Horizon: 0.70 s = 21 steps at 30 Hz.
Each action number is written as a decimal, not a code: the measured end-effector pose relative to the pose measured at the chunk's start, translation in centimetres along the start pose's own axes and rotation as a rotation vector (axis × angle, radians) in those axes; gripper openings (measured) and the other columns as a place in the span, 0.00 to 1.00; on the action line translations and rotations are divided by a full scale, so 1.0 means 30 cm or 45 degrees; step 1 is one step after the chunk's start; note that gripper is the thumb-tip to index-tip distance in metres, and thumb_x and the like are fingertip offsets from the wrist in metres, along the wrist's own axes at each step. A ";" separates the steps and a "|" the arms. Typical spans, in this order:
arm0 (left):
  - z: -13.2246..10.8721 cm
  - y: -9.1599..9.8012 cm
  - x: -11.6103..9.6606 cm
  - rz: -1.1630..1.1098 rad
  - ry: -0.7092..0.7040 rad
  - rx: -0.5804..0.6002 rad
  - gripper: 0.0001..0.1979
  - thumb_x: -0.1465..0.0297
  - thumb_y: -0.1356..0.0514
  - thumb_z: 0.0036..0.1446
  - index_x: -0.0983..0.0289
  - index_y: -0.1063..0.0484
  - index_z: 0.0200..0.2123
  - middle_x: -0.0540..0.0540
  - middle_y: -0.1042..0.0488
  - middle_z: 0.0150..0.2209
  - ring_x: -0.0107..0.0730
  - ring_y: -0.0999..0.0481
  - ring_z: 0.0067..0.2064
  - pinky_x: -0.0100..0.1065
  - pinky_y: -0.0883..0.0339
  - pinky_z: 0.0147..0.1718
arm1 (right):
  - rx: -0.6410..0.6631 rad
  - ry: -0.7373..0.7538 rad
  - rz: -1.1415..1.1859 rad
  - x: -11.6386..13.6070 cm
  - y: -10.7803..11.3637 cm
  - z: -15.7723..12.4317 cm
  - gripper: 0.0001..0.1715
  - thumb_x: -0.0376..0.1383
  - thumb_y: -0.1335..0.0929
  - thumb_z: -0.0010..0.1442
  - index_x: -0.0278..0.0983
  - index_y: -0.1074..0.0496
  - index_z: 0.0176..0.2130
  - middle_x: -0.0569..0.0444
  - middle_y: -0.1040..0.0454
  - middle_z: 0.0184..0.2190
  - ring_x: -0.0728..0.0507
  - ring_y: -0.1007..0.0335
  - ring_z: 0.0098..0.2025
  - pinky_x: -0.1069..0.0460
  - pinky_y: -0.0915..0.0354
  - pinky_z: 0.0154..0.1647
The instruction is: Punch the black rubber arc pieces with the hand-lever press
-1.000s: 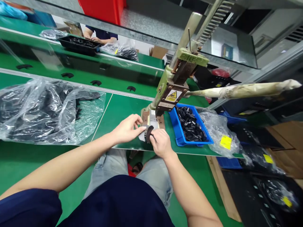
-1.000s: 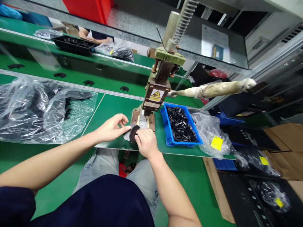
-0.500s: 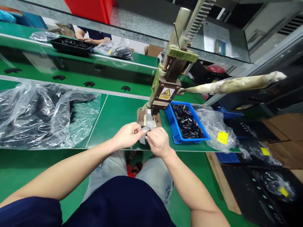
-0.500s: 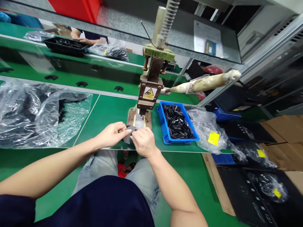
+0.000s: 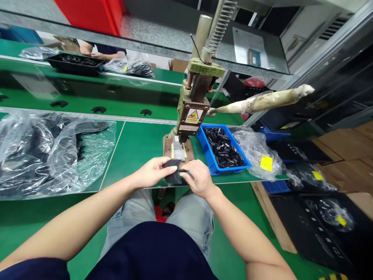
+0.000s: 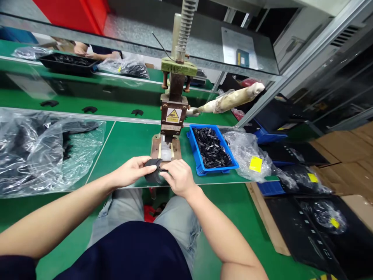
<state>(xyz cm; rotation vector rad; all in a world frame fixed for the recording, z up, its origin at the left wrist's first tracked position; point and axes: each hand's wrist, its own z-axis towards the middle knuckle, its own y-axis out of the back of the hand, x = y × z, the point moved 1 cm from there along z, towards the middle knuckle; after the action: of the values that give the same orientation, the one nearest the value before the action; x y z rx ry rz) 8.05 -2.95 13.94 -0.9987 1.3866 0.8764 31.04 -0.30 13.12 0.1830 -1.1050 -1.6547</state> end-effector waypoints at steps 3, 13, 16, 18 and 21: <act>-0.006 -0.003 0.002 0.094 -0.062 -0.034 0.20 0.51 0.31 0.61 0.64 0.20 0.39 0.54 0.20 0.36 0.35 0.22 0.37 0.34 0.26 0.39 | 0.048 -0.234 0.215 0.012 0.011 -0.007 0.17 0.48 0.35 0.74 0.40 0.23 0.42 0.51 0.18 0.38 0.44 0.24 0.39 0.46 0.32 0.44; 0.031 0.122 0.036 0.939 -0.629 -0.137 0.21 0.60 0.38 0.70 0.57 0.24 0.62 0.61 0.21 0.62 0.46 0.22 0.63 0.49 0.29 0.66 | -0.107 -0.976 0.720 -0.085 0.131 0.011 0.25 0.56 0.26 0.62 0.38 0.21 0.43 0.53 0.19 0.31 0.46 0.23 0.32 0.50 0.26 0.35; 0.101 0.284 0.144 1.066 -0.470 -0.386 0.21 0.54 0.40 0.70 0.61 0.21 0.56 0.62 0.19 0.58 0.47 0.20 0.59 0.47 0.25 0.61 | -0.272 -1.059 0.563 -0.221 0.229 0.022 0.28 0.58 0.25 0.59 0.37 0.22 0.43 0.51 0.18 0.32 0.47 0.24 0.31 0.51 0.28 0.32; 0.139 0.384 0.230 1.167 -0.334 -0.510 0.23 0.51 0.42 0.69 0.63 0.21 0.53 0.63 0.18 0.55 0.49 0.19 0.58 0.48 0.25 0.60 | -0.355 -1.099 0.483 -0.328 0.291 0.029 0.29 0.58 0.26 0.60 0.36 0.22 0.44 0.49 0.17 0.33 0.48 0.25 0.30 0.52 0.29 0.31; 0.164 0.472 0.336 1.322 -0.266 -0.586 0.24 0.50 0.43 0.68 0.63 0.20 0.49 0.64 0.17 0.52 0.53 0.19 0.56 0.51 0.26 0.60 | -0.436 -1.160 0.349 -0.497 0.363 0.050 0.29 0.58 0.27 0.62 0.35 0.23 0.43 0.50 0.18 0.32 0.50 0.27 0.28 0.53 0.30 0.29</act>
<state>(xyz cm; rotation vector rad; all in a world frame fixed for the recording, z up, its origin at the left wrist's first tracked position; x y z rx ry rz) -3.18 5.94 2.93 -0.4179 1.5331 2.0703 43.55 13.04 16.00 -0.9893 -1.3801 -1.6588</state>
